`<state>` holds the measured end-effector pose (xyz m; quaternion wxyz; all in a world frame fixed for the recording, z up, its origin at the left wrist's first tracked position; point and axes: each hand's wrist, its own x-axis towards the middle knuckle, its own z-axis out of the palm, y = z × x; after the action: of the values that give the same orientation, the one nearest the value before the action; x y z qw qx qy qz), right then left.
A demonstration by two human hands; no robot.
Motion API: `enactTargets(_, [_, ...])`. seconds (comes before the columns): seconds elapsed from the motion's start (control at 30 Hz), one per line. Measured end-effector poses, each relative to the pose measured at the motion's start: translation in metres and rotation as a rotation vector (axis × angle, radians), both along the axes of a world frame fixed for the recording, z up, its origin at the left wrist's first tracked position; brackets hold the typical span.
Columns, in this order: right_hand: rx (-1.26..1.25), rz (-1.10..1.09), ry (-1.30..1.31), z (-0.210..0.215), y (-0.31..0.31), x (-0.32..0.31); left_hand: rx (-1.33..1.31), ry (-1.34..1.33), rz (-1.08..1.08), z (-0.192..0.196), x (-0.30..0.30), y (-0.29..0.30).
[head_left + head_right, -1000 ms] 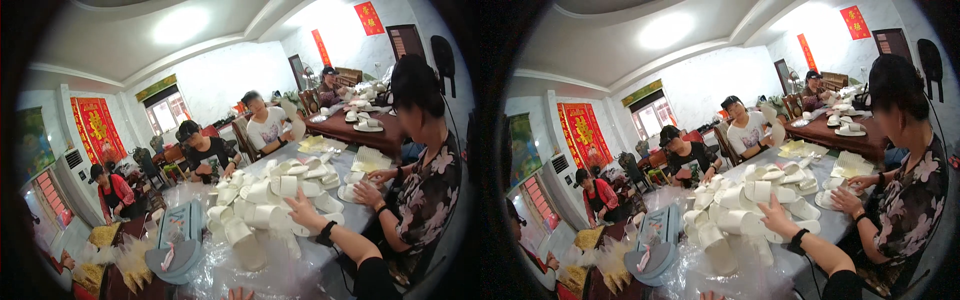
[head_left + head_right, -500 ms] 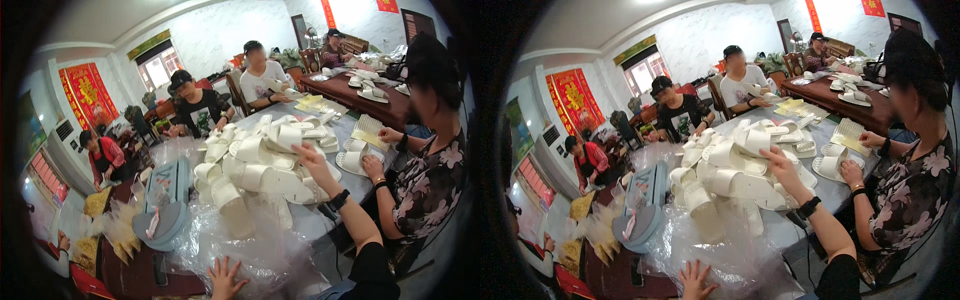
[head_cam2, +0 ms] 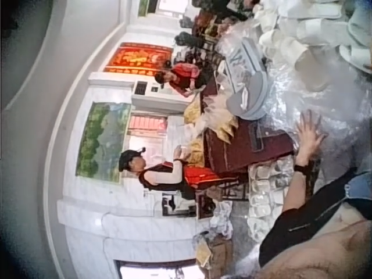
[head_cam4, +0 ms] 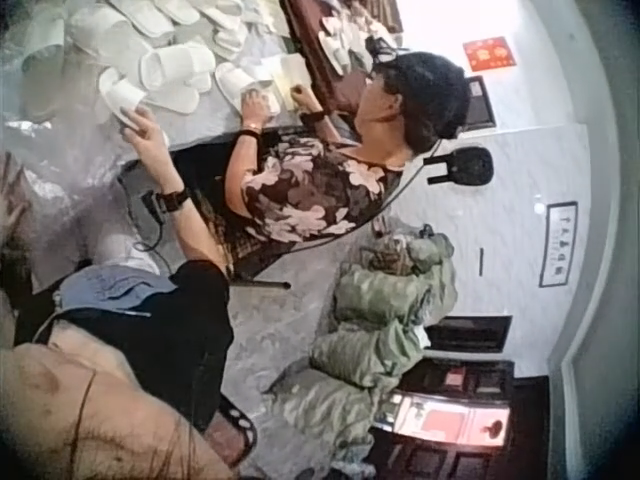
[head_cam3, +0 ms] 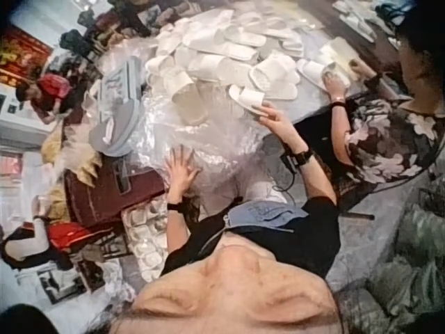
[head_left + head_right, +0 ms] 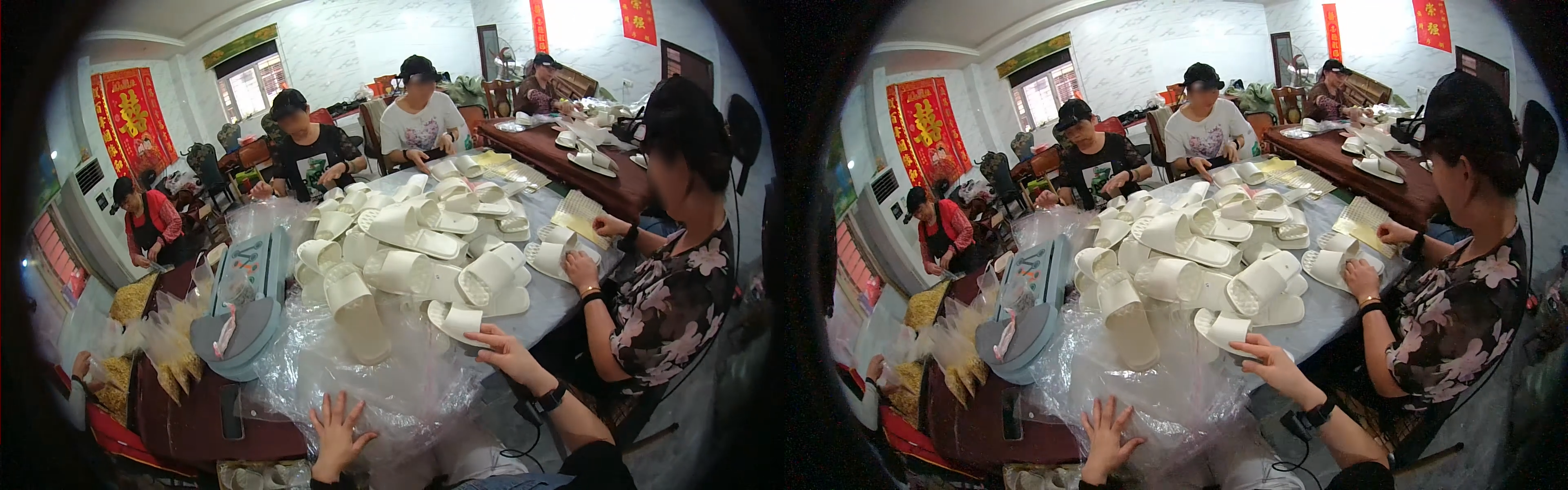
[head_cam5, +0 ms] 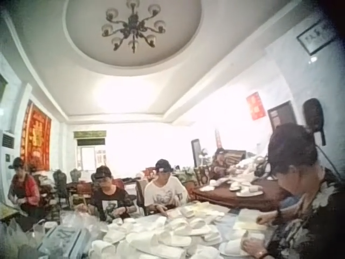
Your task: Picking up white slippers and placing them into clear plastic bags in a factory setting.
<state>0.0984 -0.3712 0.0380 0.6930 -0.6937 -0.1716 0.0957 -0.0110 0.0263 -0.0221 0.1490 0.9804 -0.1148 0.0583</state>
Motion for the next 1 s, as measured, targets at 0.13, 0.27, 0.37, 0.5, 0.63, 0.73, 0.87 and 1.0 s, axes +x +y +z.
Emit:
enactTargets(0.13, [-0.317, -0.022, -0.287, -0.002, -0.019, 0.007, -0.014, 0.026, -0.028, 0.005, 0.001, -0.003])
enactTargets(0.27, [-0.461, -0.081, -0.381, 0.009, -0.037, 0.022, 0.000, 0.016, -0.010, 0.004, 0.003, -0.005])
enactTargets(0.37, [-0.509, -0.097, -0.319, 0.008, -0.051, 0.034, 0.001, 0.007, 0.009, 0.002, 0.002, -0.004])
enactTargets(0.5, [-0.941, 0.072, -0.773, -0.032, -0.078, 0.045, -0.008, -0.026, 0.001, 0.000, 0.007, -0.008])
enactTargets(0.63, [-1.303, 0.009, -0.486, -0.001, -0.045, 0.033, -0.019, -0.044, 0.025, -0.006, 0.005, 0.001])
enactTargets(0.73, [-1.242, -0.150, -0.716, 0.041, -0.002, 0.035, 0.024, -0.089, 0.034, -0.013, 0.004, 0.005])
enactTargets(0.87, [-0.841, -0.131, -0.968, 0.034, 0.045, 0.088, -0.012, -0.103, 0.005, -0.009, 0.007, 0.003])
enactTargets(1.0, [-1.081, -0.066, -0.835, 0.003, 0.084, 0.135, -0.010, -0.121, -0.006, -0.017, 0.007, 0.002])
